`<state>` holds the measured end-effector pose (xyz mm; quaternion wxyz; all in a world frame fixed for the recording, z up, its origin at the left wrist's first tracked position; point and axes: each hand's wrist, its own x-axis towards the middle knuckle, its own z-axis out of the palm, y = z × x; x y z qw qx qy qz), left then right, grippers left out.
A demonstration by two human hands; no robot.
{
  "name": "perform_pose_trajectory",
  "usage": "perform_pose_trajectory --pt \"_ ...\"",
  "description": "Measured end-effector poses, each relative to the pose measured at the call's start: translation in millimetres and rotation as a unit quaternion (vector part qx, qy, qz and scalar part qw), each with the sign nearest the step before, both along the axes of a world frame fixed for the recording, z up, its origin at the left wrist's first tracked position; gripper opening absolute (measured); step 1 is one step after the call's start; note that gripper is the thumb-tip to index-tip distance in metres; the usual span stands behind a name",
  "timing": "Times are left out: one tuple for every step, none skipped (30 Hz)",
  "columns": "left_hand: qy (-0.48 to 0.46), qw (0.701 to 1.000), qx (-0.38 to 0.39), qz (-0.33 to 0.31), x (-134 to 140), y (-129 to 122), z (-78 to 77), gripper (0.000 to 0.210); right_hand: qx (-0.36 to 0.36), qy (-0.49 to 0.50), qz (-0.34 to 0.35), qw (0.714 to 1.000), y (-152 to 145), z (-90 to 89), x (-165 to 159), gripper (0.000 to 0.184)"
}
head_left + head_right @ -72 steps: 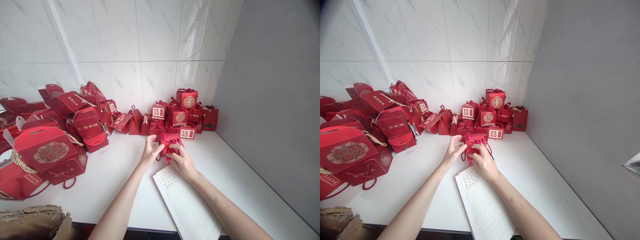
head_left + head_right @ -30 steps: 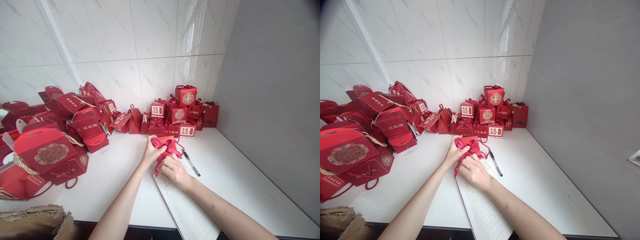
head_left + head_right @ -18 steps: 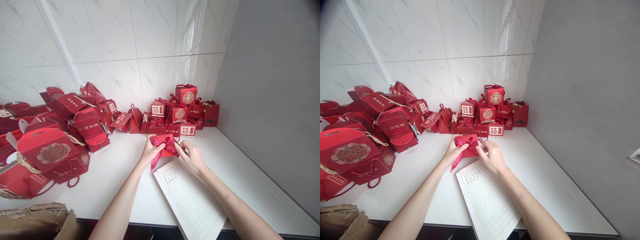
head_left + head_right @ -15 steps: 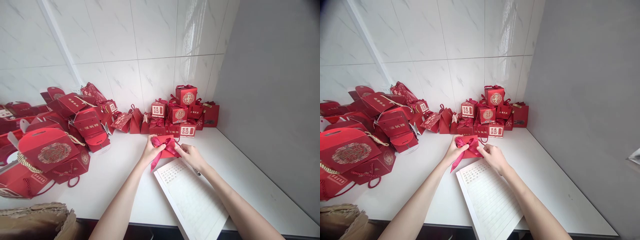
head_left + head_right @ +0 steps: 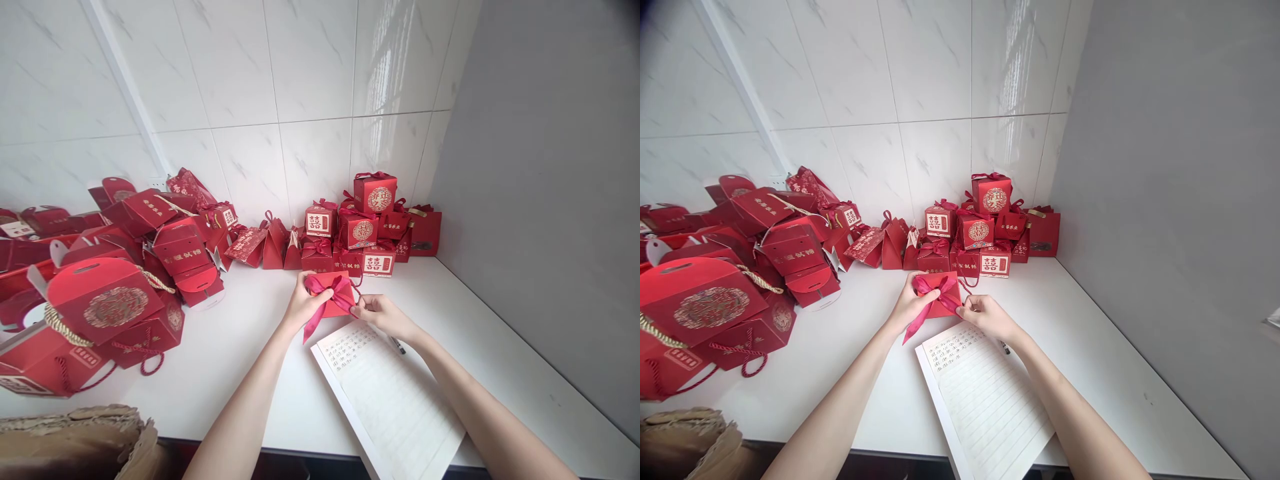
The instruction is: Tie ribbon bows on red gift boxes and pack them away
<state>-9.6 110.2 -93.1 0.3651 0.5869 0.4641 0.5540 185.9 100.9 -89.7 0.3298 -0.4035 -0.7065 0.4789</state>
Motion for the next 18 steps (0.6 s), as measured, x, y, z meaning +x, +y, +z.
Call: perform_pose_trajectory --pt "0.002 1.0 -0.004 0.003 0 0 0.8 0.041 0.0 0.011 0.008 1.0 1 -0.7 1 0.035" --pt "0.005 1.0 -0.01 0.006 0 -1 2.0 0.041 -0.002 0.021 0.015 1.0 2 -1.3 2 0.035" --pt "0.009 1.0 -0.016 0.01 1 -2 3.5 0.042 -0.005 0.031 0.02 0.999 2 -1.7 3 0.035" --pt "0.012 1.0 -0.02 0.014 1 -3 5.1 0.042 -0.013 0.039 0.026 0.999 3 -1.8 5 0.035" --pt "0.014 0.999 -0.023 0.018 1 -4 6.6 0.042 -0.022 0.044 0.031 0.998 3 -1.8 6 0.036" --pt "0.014 0.999 -0.025 0.02 1 -5 7.9 0.042 -0.033 0.048 0.035 0.998 3 -1.5 7 0.036" --pt "0.013 0.999 -0.025 0.022 2 -6 9.0 0.042 -0.044 0.051 0.04 0.997 3 -1.1 8 0.037" --pt "0.01 0.999 -0.026 0.023 2 -6 9.7 0.042 -0.051 0.054 0.045 0.996 3 -0.6 9 0.038" --pt "0.007 0.999 -0.027 0.024 2 -6 10.2 0.043 -0.055 0.057 0.05 0.996 3 -0.1 9 0.038" --pt "0.003 0.999 -0.028 0.023 2 -6 10.4 0.043 -0.057 0.059 0.055 0.995 3 0.3 10 0.039" --pt "0.0 0.999 -0.03 0.023 2 -6 10.4 0.043 -0.058 0.062 0.059 0.995 3 0.8 10 0.04" --pt "-0.003 0.999 -0.031 0.021 2 -6 10.2 0.043 -0.061 0.064 0.062 0.994 3 1.3 10 0.04" --pt "-0.005 0.999 -0.031 0.019 2 -6 10.0 0.044 -0.063 0.065 0.065 0.994 2 1.9 10 0.041" --pt "-0.007 0.999 -0.031 0.016 2 -6 9.7 0.044 -0.064 0.066 0.069 0.993 2 2.5 11 0.042" --pt "-0.009 0.999 -0.031 0.012 2 -6 9.3 0.044 -0.064 0.066 0.072 0.993 2 3.3 12 0.042" --pt "-0.009 0.999 -0.032 0.01 2 -6 8.9 0.044 -0.062 0.06 0.076 0.993 2 4.2 12 0.043" --pt "-0.01 0.999 -0.033 0.008 2 -6 8.5 0.044 -0.058 0.048 0.079 0.994 2 5.3 13 0.044" --pt "-0.01 0.999 -0.034 0.007 1 -6 8.0 0.044 -0.049 0.032 0.078 0.995 1 6.5 14 0.043"
